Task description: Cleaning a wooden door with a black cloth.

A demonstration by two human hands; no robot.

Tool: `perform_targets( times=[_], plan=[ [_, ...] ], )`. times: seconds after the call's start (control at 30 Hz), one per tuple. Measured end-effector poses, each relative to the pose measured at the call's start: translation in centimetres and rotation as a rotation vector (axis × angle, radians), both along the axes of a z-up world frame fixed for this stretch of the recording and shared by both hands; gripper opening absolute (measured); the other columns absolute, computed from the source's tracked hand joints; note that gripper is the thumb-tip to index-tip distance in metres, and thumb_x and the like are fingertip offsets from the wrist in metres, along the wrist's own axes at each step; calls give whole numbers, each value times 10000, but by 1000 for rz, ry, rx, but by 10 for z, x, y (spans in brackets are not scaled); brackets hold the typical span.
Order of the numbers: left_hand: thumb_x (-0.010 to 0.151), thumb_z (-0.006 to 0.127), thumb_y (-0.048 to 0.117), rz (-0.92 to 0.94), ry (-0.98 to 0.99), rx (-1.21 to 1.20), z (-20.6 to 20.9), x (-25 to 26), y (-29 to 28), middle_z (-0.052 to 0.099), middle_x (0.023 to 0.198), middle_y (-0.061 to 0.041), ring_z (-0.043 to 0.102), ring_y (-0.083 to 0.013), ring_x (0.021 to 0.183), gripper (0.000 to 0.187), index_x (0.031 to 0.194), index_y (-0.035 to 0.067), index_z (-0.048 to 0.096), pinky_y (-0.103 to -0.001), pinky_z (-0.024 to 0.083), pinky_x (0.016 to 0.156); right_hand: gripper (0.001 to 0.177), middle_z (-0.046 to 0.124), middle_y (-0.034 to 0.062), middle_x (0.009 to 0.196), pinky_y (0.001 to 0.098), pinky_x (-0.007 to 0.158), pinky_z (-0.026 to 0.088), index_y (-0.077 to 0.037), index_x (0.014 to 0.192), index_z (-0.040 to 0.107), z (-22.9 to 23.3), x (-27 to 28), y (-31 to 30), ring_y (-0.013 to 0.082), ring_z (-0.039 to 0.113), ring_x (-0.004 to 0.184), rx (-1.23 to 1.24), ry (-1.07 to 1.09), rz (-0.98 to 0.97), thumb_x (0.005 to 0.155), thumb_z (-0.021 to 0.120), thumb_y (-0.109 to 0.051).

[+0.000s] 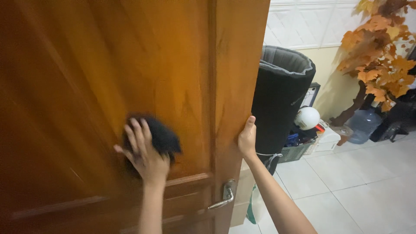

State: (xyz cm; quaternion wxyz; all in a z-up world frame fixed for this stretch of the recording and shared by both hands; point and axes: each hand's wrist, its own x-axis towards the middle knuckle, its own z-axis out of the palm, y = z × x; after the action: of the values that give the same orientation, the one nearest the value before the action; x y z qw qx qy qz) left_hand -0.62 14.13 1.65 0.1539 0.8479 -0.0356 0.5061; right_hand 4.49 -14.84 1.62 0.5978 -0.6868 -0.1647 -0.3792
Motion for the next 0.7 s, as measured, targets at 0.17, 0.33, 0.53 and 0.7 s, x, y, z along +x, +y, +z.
perform_targets(
  times=[0.17, 0.33, 0.53, 0.7],
  plan=[
    [1042, 689, 231, 27, -89, -60, 125, -1, 7, 69, 1790, -69, 56, -267, 1665, 874, 1727, 86, 165, -595, -66, 1318, 846, 666, 142, 943, 352, 801, 520, 41, 1104, 611, -14, 12, -7, 218, 627, 859, 13, 29, -14, 1057, 139, -660],
    [975, 720, 253, 31, -40, -92, 90, -1, 4, 42, 1766, -70, 37, -273, 1639, 945, 1703, 87, 142, -607, -52, 1297, 845, 678, 131, 962, 343, 824, 528, 41, 1097, 609, -13, 10, -7, 216, 641, 878, -9, 42, -25, 1050, 135, -656],
    [814, 742, 144, 78, 346, 75, -129, -3, -7, 56, 1715, -96, 37, -298, 1590, 990, 1626, 95, 179, -630, -69, 1261, 854, 682, 139, 1042, 354, 886, 518, 52, 1150, 603, -8, 7, -1, 224, 651, 984, 34, 29, 1, 1038, 151, -665],
    [871, 691, 30, 55, 120, 252, -142, 4, 2, 189, 1714, -85, 111, -255, 1590, 886, 1632, 95, 242, -628, -97, 1242, 873, 691, 145, 986, 364, 857, 545, 47, 1112, 620, -25, 17, -10, 235, 678, 935, 13, 68, -13, 1047, 134, -675]
  ],
)
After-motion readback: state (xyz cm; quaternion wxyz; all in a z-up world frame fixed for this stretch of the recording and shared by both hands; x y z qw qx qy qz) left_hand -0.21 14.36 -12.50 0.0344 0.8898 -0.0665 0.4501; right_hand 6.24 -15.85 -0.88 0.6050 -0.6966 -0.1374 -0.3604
